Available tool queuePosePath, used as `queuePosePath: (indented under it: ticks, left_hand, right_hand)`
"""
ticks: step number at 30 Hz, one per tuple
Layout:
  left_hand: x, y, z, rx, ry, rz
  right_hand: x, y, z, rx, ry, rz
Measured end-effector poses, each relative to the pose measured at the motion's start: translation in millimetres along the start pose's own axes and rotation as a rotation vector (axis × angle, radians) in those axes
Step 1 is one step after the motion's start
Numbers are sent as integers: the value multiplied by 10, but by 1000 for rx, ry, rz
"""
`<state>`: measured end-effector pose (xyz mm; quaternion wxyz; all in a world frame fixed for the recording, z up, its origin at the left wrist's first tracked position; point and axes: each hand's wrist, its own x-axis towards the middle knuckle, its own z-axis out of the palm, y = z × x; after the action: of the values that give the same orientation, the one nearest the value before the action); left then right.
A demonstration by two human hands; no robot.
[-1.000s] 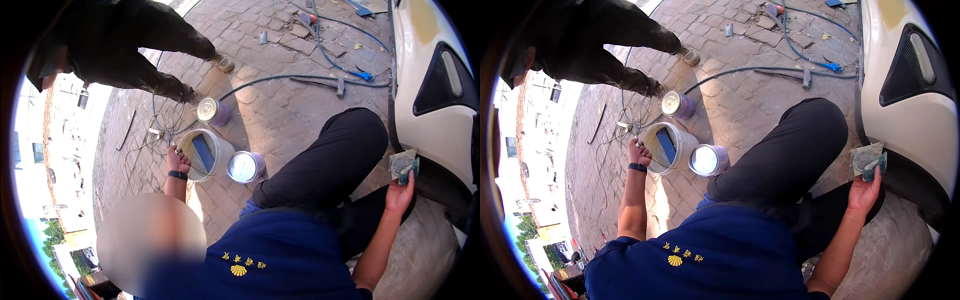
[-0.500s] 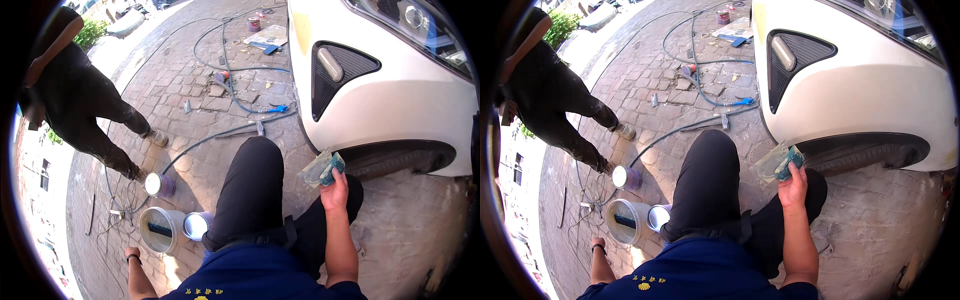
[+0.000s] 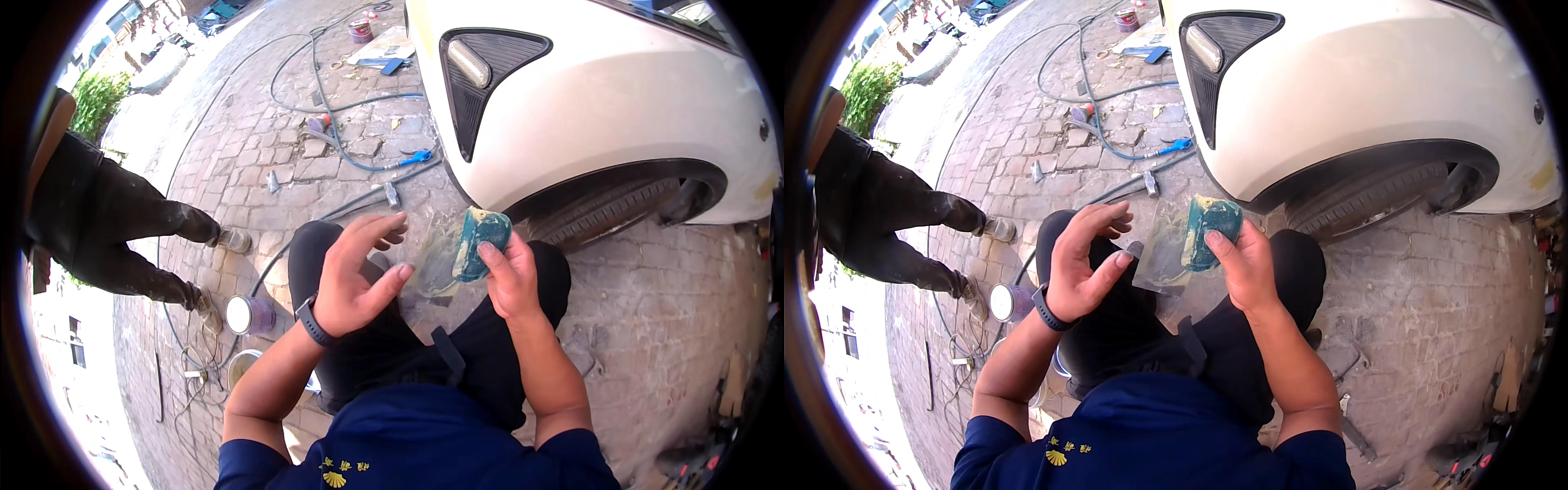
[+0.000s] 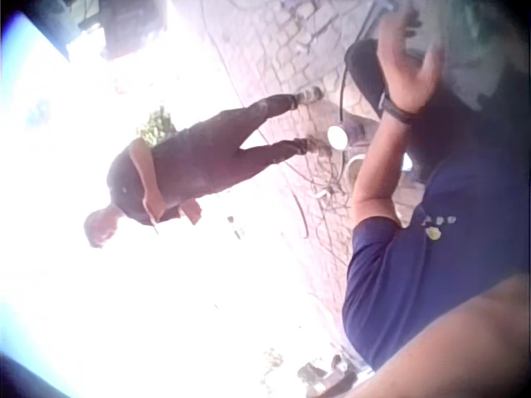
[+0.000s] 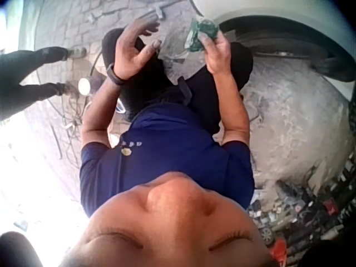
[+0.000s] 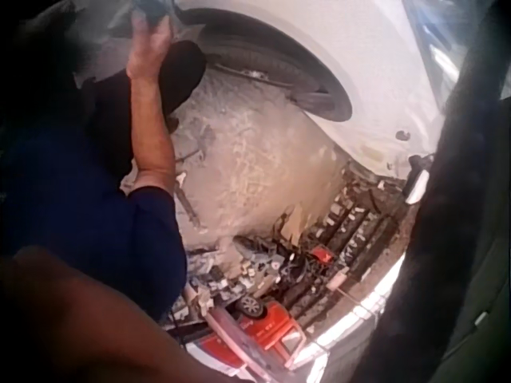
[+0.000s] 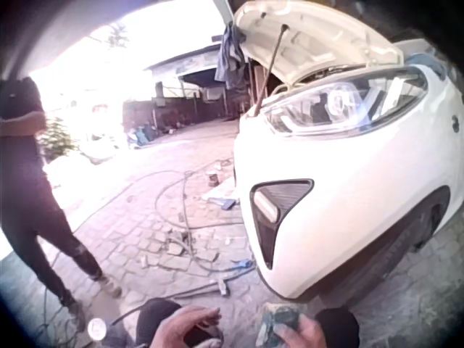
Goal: The person applies a filler compound to the front bumper of a white car using a putty knife, then uses a hammer to tap the front wheel arch area. The person also handles a red plastic container and a hammer during the process.
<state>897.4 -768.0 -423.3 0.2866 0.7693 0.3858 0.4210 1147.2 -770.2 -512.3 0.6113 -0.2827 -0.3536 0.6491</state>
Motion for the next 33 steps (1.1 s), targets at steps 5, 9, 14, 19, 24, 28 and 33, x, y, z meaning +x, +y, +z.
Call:
queuePosePath:
  ticks: [5,9,14,19,24,28,33]
  left_hand:
    - [59,-314,387,-430,-212,-525]
    - [-84,-275,496,-467,-65,-366]
    - [-232,-311,403,-664,63,-509]
    - [-546,-460,13,-757,330,-562]
    - [-1066,-390,-1154,-585,728,-398]
    - [-1675,-479,-1961,-432,927,-367]
    - [-2589,-1047,-1779,-441,1138,-786]
  right_hand:
    - [55,-137,114,-168,-62,-56]
    - [91,-107,88,-369,-75,-102]
    - [198,37,251,-321,96,-246]
    - [366,383,574,-9,2,-77]
    - [460,558,664,52,-11,96]
    - [554,834,501,146,90,217]
    - [550,1113,571,92,70,369]
